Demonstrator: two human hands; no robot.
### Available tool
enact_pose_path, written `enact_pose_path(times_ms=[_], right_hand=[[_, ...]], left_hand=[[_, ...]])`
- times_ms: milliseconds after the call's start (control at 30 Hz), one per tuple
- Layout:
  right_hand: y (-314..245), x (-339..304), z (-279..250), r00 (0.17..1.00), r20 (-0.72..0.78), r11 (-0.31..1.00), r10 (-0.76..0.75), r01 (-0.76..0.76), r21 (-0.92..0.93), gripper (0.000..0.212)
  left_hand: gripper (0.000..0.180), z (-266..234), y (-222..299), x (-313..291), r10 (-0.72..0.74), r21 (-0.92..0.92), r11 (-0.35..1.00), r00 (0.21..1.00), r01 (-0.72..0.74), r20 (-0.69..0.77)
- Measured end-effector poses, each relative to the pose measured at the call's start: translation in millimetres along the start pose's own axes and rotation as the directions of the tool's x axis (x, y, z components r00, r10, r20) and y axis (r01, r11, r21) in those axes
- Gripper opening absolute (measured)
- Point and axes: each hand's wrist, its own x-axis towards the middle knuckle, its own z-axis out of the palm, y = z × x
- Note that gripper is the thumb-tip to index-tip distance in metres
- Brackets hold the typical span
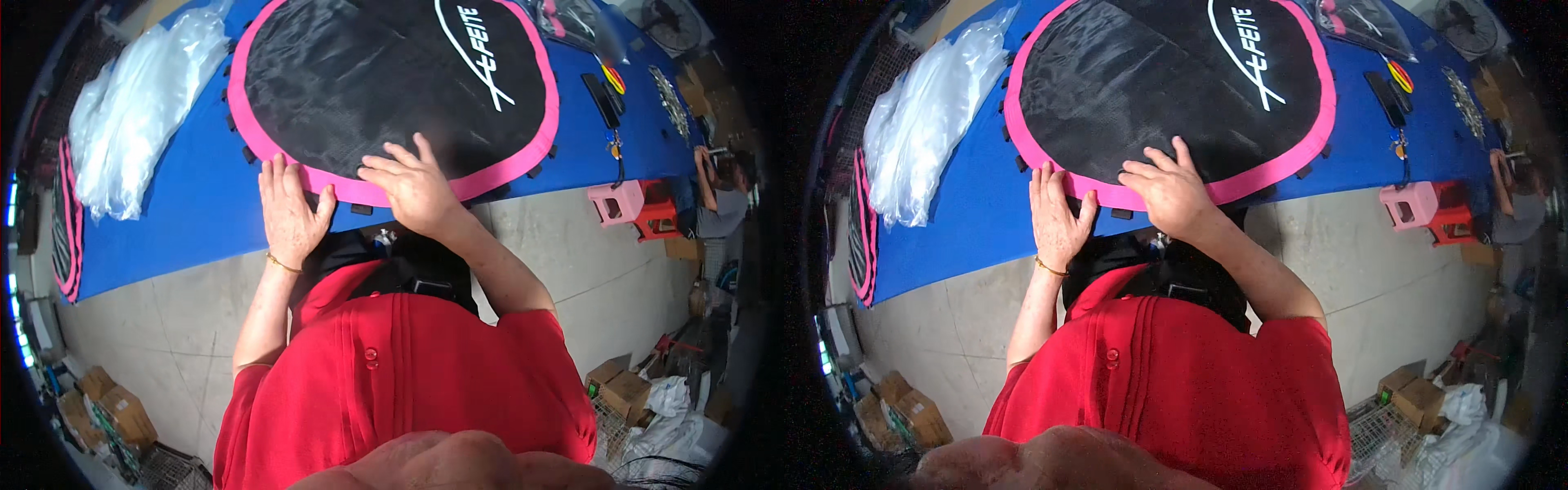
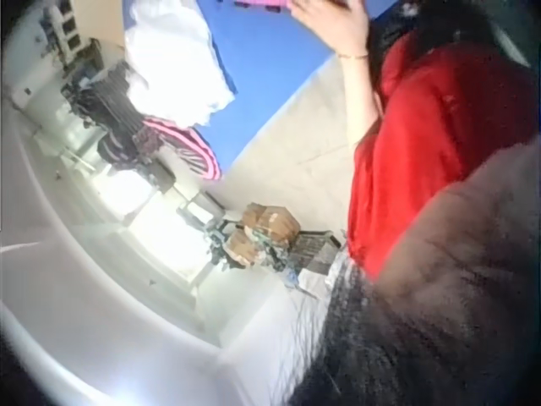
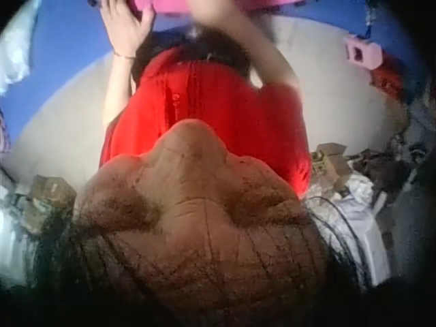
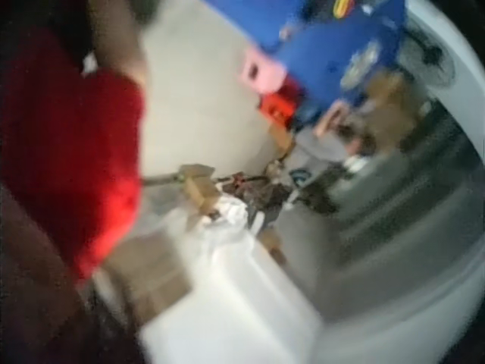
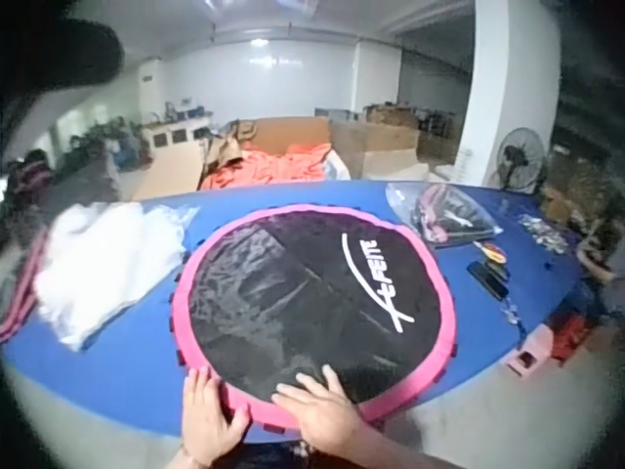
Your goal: Attaching the black trampoline fabric to the pink circular frame by tucking in the attachment tabs.
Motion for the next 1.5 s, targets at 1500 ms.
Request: enact_pose_path(times_ms=[1500], right_hand=[[45.6, -60.5, -38.0, 0.929, -0.331, 0.973, 0.168, -0.210, -0.095, 0.029]], left_hand=[[0.036, -14.3, -92.7, 52.6, -0.130, 0.260, 0.961, 0.982, 0.092, 0.134]])
